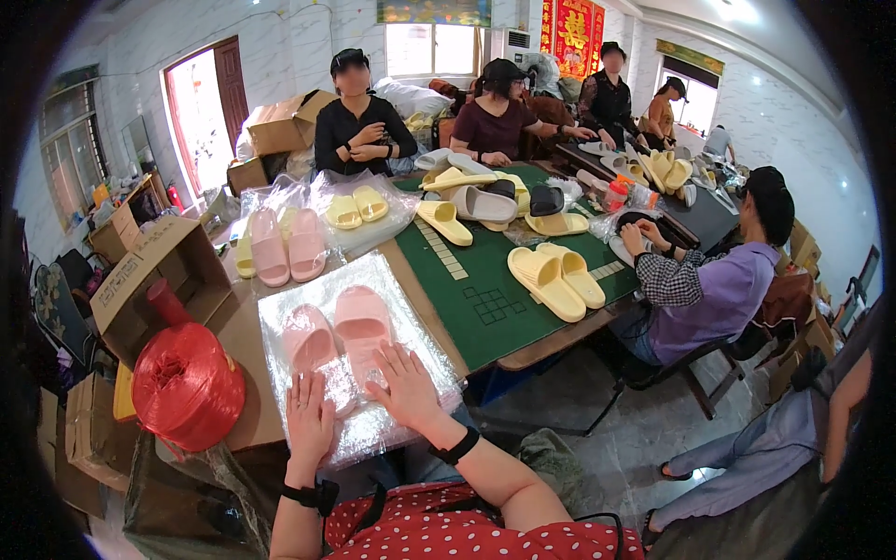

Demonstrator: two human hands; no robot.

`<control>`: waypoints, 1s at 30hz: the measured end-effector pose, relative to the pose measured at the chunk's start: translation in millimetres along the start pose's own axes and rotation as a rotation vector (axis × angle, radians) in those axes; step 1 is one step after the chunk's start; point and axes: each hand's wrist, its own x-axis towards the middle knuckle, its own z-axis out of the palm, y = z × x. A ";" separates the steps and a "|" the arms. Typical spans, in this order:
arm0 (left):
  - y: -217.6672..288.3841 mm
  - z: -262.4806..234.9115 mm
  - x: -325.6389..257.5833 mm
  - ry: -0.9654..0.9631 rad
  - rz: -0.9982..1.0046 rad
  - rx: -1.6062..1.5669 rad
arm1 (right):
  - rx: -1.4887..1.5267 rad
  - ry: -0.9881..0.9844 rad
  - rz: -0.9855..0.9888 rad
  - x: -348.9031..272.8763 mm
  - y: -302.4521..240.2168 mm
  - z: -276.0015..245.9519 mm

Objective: The recorder is packing yellow and pink slippers into bubble wrap and plastic bags at a manufacturing facility.

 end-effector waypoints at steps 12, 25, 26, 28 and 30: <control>-5.9 4.8 -6.6 0.050 0.011 -0.006 | 0.004 -0.010 -0.005 -3.7 -1.2 2.0; -10.2 11.1 2.1 0.005 -0.385 -0.183 | 0.024 0.021 -0.004 -5.4 3.7 4.5; -10.6 11.2 2.3 -0.013 -0.389 -0.166 | 0.030 0.023 -0.008 -5.0 3.7 5.0; -13.5 14.9 2.1 -0.005 -0.381 -0.143 | 0.036 0.012 -0.009 -4.9 3.2 6.6; -12.8 16.3 3.2 0.019 -0.337 -0.128 | -0.004 0.060 -0.027 -4.7 5.0 7.9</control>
